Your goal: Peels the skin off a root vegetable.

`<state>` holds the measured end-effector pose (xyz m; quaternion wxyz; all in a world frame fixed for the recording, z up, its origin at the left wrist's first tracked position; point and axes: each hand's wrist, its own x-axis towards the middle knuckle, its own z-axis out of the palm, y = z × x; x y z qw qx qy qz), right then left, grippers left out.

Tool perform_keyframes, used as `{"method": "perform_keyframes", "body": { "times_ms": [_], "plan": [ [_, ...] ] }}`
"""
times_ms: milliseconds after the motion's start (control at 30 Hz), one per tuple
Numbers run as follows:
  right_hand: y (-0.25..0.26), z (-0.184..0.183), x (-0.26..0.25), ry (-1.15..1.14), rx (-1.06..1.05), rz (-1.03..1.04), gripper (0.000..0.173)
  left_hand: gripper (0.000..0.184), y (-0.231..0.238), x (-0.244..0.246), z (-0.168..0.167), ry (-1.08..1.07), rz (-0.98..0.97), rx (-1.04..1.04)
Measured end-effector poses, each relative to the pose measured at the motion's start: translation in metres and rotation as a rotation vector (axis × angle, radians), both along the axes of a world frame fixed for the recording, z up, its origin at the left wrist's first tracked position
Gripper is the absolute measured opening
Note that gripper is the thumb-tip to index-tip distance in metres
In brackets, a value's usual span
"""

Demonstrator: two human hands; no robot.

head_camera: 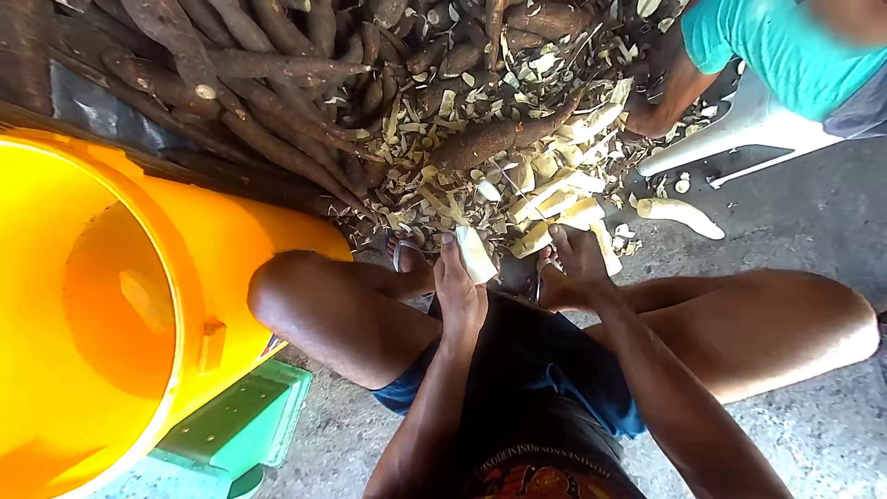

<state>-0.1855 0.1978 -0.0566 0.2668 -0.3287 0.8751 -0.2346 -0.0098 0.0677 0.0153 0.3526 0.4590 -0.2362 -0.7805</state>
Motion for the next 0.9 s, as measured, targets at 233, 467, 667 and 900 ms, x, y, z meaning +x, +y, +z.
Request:
{"method": "perform_keyframes", "body": {
  "times_ms": [233, 467, 667, 900],
  "plan": [
    [-0.026, 0.043, 0.031, 0.246, -0.153, 0.296, 0.082, 0.038, 0.003, -0.004, -0.012, -0.075, -0.008, -0.188],
    [-0.014, 0.040, 0.026, -0.020, -0.185, 0.046, 0.074, 0.053, -0.003, 0.000, -0.008, 0.013, 0.004, -0.021],
    [-0.023, 0.062, 0.069, 0.250, -0.356, 0.355, 0.083, 0.048, -0.002, -0.007, -0.013, 0.073, 0.043, -0.080],
    [-0.020, 0.045, 0.069, 0.382, -0.285, 0.298, 0.085, 0.050, 0.002, -0.015, -0.012, -0.025, 0.062, -0.163]
  ]
}}
